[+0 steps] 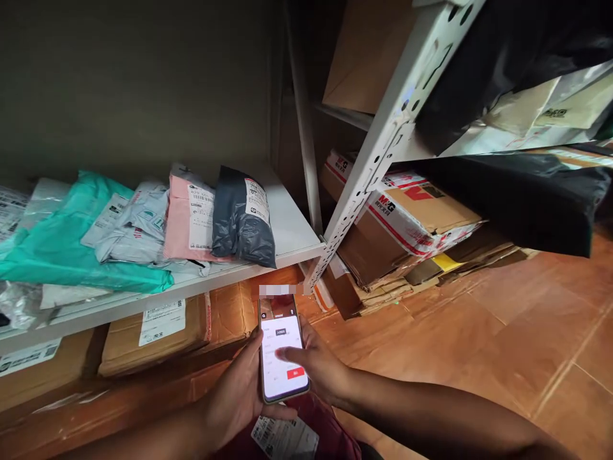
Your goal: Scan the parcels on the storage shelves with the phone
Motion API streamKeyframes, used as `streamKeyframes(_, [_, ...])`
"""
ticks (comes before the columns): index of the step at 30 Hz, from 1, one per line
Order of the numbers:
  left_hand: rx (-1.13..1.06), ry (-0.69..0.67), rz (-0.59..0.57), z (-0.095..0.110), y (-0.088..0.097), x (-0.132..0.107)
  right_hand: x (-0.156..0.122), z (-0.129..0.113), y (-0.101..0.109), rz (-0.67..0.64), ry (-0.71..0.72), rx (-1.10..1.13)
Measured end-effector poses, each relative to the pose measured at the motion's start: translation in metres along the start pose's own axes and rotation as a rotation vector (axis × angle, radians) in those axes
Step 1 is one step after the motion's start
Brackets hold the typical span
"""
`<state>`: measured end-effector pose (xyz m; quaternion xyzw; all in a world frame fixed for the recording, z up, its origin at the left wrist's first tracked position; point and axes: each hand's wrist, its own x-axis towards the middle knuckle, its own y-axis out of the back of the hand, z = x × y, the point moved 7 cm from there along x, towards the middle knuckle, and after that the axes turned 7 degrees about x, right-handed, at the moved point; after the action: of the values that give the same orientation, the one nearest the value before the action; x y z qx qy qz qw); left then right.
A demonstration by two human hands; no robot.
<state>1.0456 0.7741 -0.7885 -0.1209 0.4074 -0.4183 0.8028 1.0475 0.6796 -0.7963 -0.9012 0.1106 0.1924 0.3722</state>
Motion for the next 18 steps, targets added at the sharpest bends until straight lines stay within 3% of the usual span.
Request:
streamKeyframes(6, [-0.024, 0.041, -0.072, -0.016, 0.010, 0.001, 0.003, 0.010, 0.010, 0.078, 0.056, -0.066])
streamKeyframes(11, [0.021, 0.033, -0.033, -0.023, 0.018, -0.001, 0.002, 0.012, 0.012, 0.126, 0.109, -0.176])
streamKeyframes(18, [0.004, -0.037, -0.009, -0.028, 0.026, -0.002, 0.000, 0.009, 0.004, 0.040, 0.132, -0.239])
